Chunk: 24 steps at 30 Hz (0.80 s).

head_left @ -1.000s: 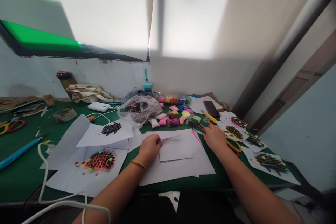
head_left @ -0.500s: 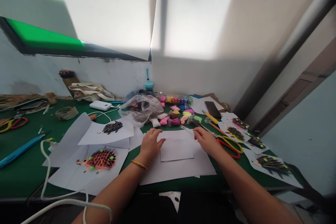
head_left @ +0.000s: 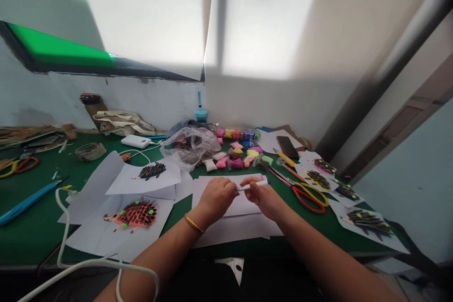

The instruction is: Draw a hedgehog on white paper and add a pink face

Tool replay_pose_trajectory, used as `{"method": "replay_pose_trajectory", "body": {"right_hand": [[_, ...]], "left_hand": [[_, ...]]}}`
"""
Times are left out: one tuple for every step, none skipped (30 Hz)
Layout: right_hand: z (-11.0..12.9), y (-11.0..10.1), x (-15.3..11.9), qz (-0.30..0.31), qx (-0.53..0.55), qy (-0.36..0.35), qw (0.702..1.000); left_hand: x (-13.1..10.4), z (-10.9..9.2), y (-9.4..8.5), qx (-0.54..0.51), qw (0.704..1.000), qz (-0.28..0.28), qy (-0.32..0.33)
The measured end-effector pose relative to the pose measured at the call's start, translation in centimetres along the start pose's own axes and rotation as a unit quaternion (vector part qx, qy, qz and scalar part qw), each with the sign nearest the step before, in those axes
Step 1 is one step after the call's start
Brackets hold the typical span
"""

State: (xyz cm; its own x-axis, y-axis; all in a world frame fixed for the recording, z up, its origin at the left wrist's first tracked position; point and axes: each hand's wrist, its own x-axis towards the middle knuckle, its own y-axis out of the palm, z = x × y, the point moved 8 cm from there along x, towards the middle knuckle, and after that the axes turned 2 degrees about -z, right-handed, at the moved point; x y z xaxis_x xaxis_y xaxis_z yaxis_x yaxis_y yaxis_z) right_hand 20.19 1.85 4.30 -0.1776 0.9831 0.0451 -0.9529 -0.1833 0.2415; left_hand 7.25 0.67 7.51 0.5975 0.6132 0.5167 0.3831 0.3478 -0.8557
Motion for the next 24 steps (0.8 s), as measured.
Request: {"method": "replay_pose_trajectory", "body": {"right_hand": [[-0.1,-0.1,0.1,-0.022,-0.017,-0.021,0.999],[-0.2,-0.3,0.3,-0.044,-0.031,-0.038,0.998],[-0.3,-0.5,0.5,-0.061,-0.039,-0.051,0.996],[-0.3,-0.7,0.6,-0.076,-0.044,-0.063,0.994],[-0.3,-0.8,0.8,-0.086,-0.050,-0.072,0.992],[-0.2,-0.9,0.9,-0.096,-0.061,-0.080,0.990],[0.0,-1.1,0.9,-0.105,-0.077,-0.088,0.988],[0.2,-1.2,0.9,-0.113,-0.096,-0.094,0.984],[0.5,-1.3,0.9,-0.118,-0.117,-0.097,0.981],[0.7,-1.4,0.9,-0.120,-0.134,-0.099,0.979],[0.8,-1.4,0.9,-0.122,-0.145,-0.100,0.977],[1.0,-1.5,1.0,-0.122,-0.151,-0.101,0.976],[1.1,-1.5,1.0,-0.121,-0.152,-0.101,0.976],[1.2,-1.5,1.1,-0.121,-0.148,-0.101,0.976],[1.2,-1.5,1.1,-0.120,-0.140,-0.102,0.978],[1.3,-1.5,1.2,-0.120,-0.131,-0.102,0.979],[1.3,-1.4,1.2,-0.119,-0.123,-0.102,0.980],[1.4,-1.4,1.2,-0.118,-0.115,-0.102,0.981],[1.5,-1.3,1.1,-0.117,-0.107,-0.104,0.982],[1.6,-1.2,1.0,-0.117,-0.100,-0.105,0.983],[1.7,-1.1,0.9,-0.117,-0.094,-0.105,0.983],[1.8,-1.0,0.8,-0.119,-0.091,-0.104,0.983],[1.8,-0.8,0.6,-0.122,-0.092,-0.102,0.983],[1.7,-0.7,0.4,-0.128,-0.097,-0.098,0.982]], "left_hand": [[0.1,-0.4,0.0,0.011,1.000,0.007,0.010],[0.3,-0.7,0.1,0.021,1.000,0.015,0.015],[0.4,-1.0,0.1,0.029,0.999,0.023,0.017],[0.6,-1.1,0.1,0.034,0.999,0.030,0.017],[0.8,-1.1,0.1,0.035,0.999,0.038,0.015],[1.0,-1.1,0.0,0.031,0.998,0.046,0.012],[1.1,-1.0,0.0,0.025,0.998,0.052,0.008],[1.3,-1.0,-0.2,0.017,0.998,0.057,0.004],[1.5,-0.9,-0.3,0.008,0.998,0.062,0.000],[1.6,-0.9,-0.5,-0.002,0.998,0.065,-0.004],[1.8,-0.9,-0.7,-0.012,0.998,0.066,-0.008],[1.9,-0.9,-0.9,-0.021,0.998,0.065,-0.011],[2.0,-0.9,-1.1,-0.027,0.998,0.063,-0.013],[2.1,-0.9,-1.3,-0.029,0.998,0.061,-0.013],[2.3,-0.9,-1.4,-0.028,0.998,0.059,-0.013],[2.3,-0.9,-1.6,-0.024,0.998,0.059,-0.011],[2.4,-0.9,-1.7,-0.020,0.998,0.061,-0.008],[2.4,-0.9,-1.8,-0.016,0.998,0.064,-0.005],[2.4,-1.0,-1.8,-0.013,0.998,0.067,-0.002],[2.3,-1.0,-1.9,-0.010,0.998,0.069,0.002],[2.2,-1.1,-1.9,-0.008,0.998,0.070,0.005],[2.2,-1.1,-2.0,-0.006,0.997,0.070,0.007],[2.1,-1.3,-2.0,-0.003,0.998,0.069,0.008],[2.0,-1.4,-1.9,-0.002,0.998,0.068,0.008]]}}
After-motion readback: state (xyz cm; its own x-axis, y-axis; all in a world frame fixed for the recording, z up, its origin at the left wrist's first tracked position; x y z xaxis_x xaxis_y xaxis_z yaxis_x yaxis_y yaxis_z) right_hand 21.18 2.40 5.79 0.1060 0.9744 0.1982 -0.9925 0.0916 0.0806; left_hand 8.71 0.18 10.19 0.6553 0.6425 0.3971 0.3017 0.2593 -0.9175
